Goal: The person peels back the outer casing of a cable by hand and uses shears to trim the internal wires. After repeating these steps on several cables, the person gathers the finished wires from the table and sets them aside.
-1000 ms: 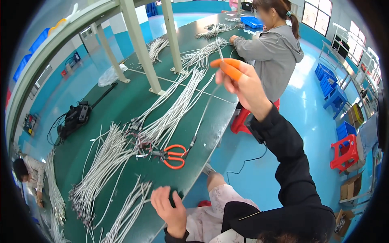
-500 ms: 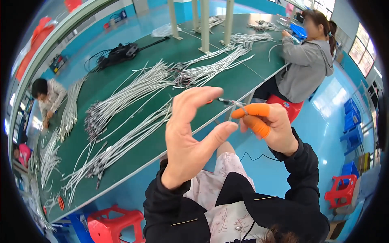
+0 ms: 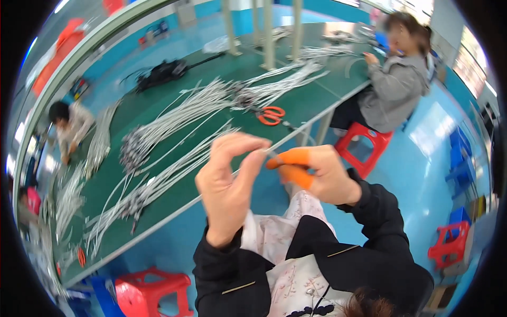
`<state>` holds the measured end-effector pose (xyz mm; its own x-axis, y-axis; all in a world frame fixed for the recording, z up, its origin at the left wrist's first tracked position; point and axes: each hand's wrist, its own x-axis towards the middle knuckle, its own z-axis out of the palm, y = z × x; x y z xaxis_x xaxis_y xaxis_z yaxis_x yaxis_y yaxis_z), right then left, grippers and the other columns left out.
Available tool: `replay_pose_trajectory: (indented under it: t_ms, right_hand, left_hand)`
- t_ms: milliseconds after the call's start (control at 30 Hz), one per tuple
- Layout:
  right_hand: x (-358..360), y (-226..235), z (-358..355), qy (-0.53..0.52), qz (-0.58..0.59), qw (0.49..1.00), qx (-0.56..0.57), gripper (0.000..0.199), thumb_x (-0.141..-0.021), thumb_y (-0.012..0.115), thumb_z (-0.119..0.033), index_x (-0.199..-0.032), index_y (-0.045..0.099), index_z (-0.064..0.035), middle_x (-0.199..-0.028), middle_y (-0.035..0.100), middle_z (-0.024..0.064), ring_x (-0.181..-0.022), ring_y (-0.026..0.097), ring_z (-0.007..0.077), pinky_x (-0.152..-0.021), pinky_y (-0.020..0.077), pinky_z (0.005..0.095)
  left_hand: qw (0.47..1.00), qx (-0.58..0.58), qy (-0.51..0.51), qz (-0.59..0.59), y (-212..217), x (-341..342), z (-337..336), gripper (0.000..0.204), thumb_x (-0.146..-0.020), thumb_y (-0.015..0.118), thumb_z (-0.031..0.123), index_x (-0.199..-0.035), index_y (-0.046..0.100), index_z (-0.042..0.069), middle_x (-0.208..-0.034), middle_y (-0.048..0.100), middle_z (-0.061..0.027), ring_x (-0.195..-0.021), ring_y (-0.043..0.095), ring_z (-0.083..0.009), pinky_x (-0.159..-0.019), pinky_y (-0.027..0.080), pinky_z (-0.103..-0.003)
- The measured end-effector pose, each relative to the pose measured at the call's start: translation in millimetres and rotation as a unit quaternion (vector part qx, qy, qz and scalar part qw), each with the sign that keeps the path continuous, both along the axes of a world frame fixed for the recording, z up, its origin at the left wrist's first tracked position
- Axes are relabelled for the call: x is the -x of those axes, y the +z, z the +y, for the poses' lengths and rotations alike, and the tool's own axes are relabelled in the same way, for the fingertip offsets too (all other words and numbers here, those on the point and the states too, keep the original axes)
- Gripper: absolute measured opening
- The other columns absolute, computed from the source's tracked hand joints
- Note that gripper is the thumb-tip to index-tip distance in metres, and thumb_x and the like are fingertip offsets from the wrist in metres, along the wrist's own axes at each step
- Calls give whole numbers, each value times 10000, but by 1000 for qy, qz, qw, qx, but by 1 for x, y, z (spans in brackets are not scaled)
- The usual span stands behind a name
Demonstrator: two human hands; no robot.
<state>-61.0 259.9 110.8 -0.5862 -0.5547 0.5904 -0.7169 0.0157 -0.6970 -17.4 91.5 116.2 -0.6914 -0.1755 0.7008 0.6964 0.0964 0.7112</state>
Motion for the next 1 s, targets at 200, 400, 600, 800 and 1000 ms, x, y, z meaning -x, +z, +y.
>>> replay_pose_trajectory:
  t_ms: [200, 400, 600, 800, 1000]
  right_hand:
    - [-8, -18, -6, -36, 76, 996, 12, 218, -775, 660, 28, -989, 668, -17, -832, 669, 94, -617, 649, 207, -565, 503, 274]
    - [-22, -39, -8, -127, 79, 989, 14, 208, -749, 706, -19, -954, 672, -28, -771, 639, 83, -548, 609, 232, -507, 478, 296]
    - [-23, -61, -14, -132, 3, 991, 37, 222, -756, 716, -36, -971, 662, -26, -721, 615, 84, -526, 597, 186, -485, 457, 281]
    - [-18, -78, -7, -70, -267, 961, -23, 205, -831, 669, -55, -999, 584, 26, -675, 651, 68, -580, 593, 95, -551, 463, 231]
    - [-13, -89, -13, -19, -372, 928, 4, 137, -875, 597, -55, -974, 564, 34, -650, 644, 44, -543, 546, 75, -498, 393, 196]
  left_hand:
    - [994, 55, 72, -55, -10, -18, -4, 41, -827, 588, -60, -857, 607, -38, -899, 606, -108, -853, 567, -177, -774, 441, -263]
    - [974, 125, 184, -54, -20, -17, 3, 48, -798, 645, -41, -802, 601, -21, -825, 616, -113, -808, 585, -209, -704, 461, -273]
    - [966, 153, 199, -70, -49, -8, -4, 80, -773, 666, -29, -821, 609, -2, -799, 616, -111, -801, 592, -230, -705, 461, -311]
    - [914, 289, 284, -31, -82, 1, 2, 139, -725, 695, -21, -836, 624, 24, -777, 612, -83, -799, 586, -253, -739, 426, -352]
    - [893, 331, 305, -19, -95, 11, -1, 161, -711, 710, -15, -844, 625, 22, -773, 609, -73, -817, 583, -235, -731, 414, -352]
